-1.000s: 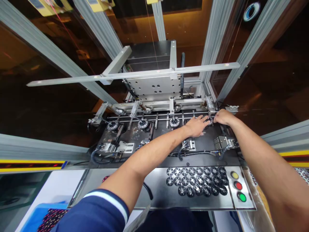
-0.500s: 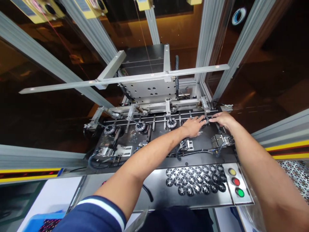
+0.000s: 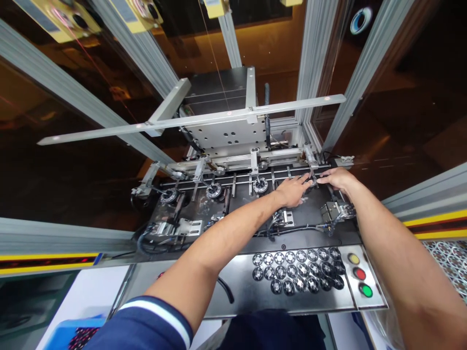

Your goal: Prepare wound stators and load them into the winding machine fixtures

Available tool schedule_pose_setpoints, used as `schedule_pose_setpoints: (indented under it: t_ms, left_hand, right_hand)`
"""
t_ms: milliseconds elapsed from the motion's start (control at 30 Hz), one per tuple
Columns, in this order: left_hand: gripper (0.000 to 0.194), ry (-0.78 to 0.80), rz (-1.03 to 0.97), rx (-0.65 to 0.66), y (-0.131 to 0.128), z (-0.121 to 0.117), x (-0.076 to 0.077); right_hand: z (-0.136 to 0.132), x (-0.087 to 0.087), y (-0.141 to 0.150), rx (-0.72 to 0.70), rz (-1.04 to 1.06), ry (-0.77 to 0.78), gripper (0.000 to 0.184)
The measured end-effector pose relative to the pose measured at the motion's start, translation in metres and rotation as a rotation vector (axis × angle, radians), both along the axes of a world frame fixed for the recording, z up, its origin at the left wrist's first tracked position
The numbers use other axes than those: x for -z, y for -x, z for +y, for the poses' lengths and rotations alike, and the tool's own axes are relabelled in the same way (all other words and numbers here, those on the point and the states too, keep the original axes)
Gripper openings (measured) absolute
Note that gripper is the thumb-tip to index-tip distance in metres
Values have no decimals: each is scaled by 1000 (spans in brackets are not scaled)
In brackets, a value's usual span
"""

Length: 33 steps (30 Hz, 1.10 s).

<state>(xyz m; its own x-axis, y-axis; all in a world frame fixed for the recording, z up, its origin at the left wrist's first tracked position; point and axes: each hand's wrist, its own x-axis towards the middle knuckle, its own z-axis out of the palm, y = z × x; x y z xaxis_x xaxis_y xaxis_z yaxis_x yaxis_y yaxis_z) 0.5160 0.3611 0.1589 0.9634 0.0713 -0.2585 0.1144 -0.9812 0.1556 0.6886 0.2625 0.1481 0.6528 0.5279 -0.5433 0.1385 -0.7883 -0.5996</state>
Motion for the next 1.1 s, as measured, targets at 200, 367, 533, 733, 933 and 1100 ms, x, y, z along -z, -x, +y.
schedule_pose_setpoints:
  t_ms: [200, 367, 533, 733, 933, 1100]
  left_hand:
    - [87, -13, 4, -1, 1, -2, -2]
    - [86, -25, 8, 1, 1, -6, -4]
    - [87, -15, 2, 11, 0, -5, -3]
    - [90, 27, 2, 12, 6, 0, 3]
    - [91, 140, 1, 4, 0, 9, -5]
    - [64, 251, -200, -69, 84, 3, -54]
  right_hand:
    - [2, 1, 1, 0, 19, 13, 29]
    - [-2, -5, 3, -2, 22, -11, 32]
    - [-2, 1, 4, 7, 10, -40, 29]
    - [0, -8, -1, 68, -146, -153, 25]
    - [-84, -56, 62, 126, -469, -479, 32]
    - [-221, 9, 161, 151, -1061, -574, 27]
